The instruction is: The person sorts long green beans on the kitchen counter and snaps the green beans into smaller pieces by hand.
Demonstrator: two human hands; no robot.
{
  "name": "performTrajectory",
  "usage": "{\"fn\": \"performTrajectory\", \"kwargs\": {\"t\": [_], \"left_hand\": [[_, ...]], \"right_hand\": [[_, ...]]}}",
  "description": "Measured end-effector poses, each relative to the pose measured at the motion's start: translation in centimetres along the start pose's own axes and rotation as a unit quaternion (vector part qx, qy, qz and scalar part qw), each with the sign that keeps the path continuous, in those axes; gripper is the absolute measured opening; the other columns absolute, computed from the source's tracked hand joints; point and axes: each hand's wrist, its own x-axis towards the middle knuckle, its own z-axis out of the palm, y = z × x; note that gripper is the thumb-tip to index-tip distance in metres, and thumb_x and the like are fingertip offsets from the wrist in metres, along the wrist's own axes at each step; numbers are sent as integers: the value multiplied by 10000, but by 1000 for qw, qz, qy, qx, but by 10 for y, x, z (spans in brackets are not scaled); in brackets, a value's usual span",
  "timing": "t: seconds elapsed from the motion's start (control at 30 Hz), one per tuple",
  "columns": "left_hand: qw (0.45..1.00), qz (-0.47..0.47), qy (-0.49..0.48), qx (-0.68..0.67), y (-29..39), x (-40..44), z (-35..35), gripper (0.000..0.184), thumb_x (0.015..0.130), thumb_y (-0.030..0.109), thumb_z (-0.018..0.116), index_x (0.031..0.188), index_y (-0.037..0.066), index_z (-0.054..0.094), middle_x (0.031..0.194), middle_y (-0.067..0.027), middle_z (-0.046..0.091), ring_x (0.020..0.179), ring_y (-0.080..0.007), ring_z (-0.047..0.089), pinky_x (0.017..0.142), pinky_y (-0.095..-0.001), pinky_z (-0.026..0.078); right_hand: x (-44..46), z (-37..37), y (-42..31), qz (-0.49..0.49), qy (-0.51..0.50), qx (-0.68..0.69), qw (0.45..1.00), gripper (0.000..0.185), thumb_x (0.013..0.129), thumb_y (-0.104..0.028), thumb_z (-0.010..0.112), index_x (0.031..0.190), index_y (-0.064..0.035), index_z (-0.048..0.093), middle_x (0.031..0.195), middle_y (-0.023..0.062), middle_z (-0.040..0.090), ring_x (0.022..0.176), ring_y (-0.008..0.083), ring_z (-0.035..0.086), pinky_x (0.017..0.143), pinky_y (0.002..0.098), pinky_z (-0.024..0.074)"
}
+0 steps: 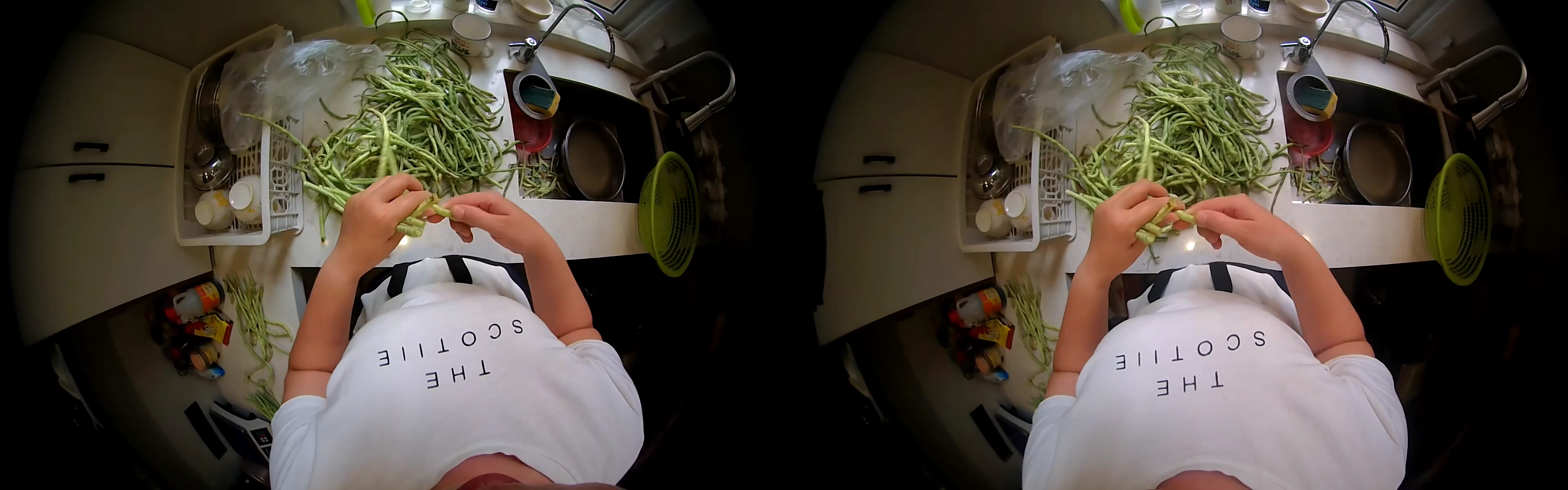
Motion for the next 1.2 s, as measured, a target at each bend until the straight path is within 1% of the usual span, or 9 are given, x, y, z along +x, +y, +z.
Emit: {"fn": "performTrajectory", "kwargs": {"t": [0.1, 0.17, 0.53, 0.83, 0.93, 1.0, 1.03, 1.1, 1.2], "left_hand": [[999, 31, 32, 15, 4, -2, 1, 203, 749, 58, 679, 950, 49, 706, 893, -84, 658, 783, -283, 650, 649, -360, 516], [996, 59, 52, 36, 9, -3, 0, 265, 688, 53, 679, 951, 45, 712, 885, -90, 661, 755, -276, 650, 631, -358, 518], [981, 122, 85, 124, 23, -7, -9, 255, 691, 126, 772, 929, 51, 718, 843, -37, 649, 641, -186, 598, 529, -302, 470], [977, 124, 88, 147, 25, -9, -12, 251, 685, 105, 752, 925, 45, 713, 857, -39, 650, 634, -186, 591, 527, -303, 467], [978, 122, 79, 147, 27, -9, -12, 264, 672, 89, 731, 931, 41, 713, 865, -44, 652, 639, -186, 592, 533, -303, 470], [979, 114, 61, 157, 28, -9, -12, 272, 669, 72, 707, 939, 41, 714, 871, -50, 649, 663, -200, 610, 551, -304, 482], [979, 114, 61, 158, 27, -9, -11, 272, 669, 72, 707, 939, 41, 714, 871, -50, 649, 663, -200, 610, 551, -304, 482], [982, 86, 68, 151, 23, -10, -8, 279, 670, 35, 703, 949, 39, 710, 877, -62, 648, 694, -221, 633, 572, -312, 496], [985, 53, 117, 119, 21, -7, 1, 312, 656, -20, 697, 962, 37, 703, 883, -76, 650, 721, -239, 649, 586, -321, 504]], "right_hand": [[-8, -1, 0, -10, 54, 92, 994, 478, 1053, -347, 383, 1097, 18, 688, 746, 24, 602, 707, 124, 555, 704, 264, 457], [-9, -5, -1, -30, 63, 43, 997, 519, 1057, -367, 348, 1074, 21, 692, 737, 39, 615, 708, 135, 569, 708, 277, 464], [-18, -1, -7, -56, 73, -29, 995, 566, 1063, -388, 320, 942, 31, 680, 705, 73, 639, 682, 148, 601, 707, 297, 474], [-22, 5, -15, -53, 65, -101, 991, 335, 1007, -265, 514, 902, 6, 679, 683, 27, 632, 644, 97, 582, 621, 279, 470], [-21, 16, -24, -57, 87, -187, 977, 212, 940, -203, 594, 901, -17, 687, 694, 58, 648, 627, 151, 612, 590, 310, 473], [-21, 19, -24, -101, 130, -394, 904, 131, 883, -149, 622, 898, -29, 672, 716, 110, 646, 641, 252, 633, 574, 357, 478], [-19, 21, -22, -101, 130, -394, 904, 131, 883, -149, 622, 898, -29, 672, 716, 110, 646, 641, 252, 633, 574, 357, 478], [-14, 24, -14, -155, 185, -483, 842, 94, 859, -110, 603, 897, -28, 628, 728, 133, 617, 671, 325, 617, 582, 400, 473], [-1, 27, -3, -183, 274, -480, 813, 84, 853, -92, 596, 881, -15, 577, 742, 138, 588, 684, 327, 604, 596, 417, 470]]}}
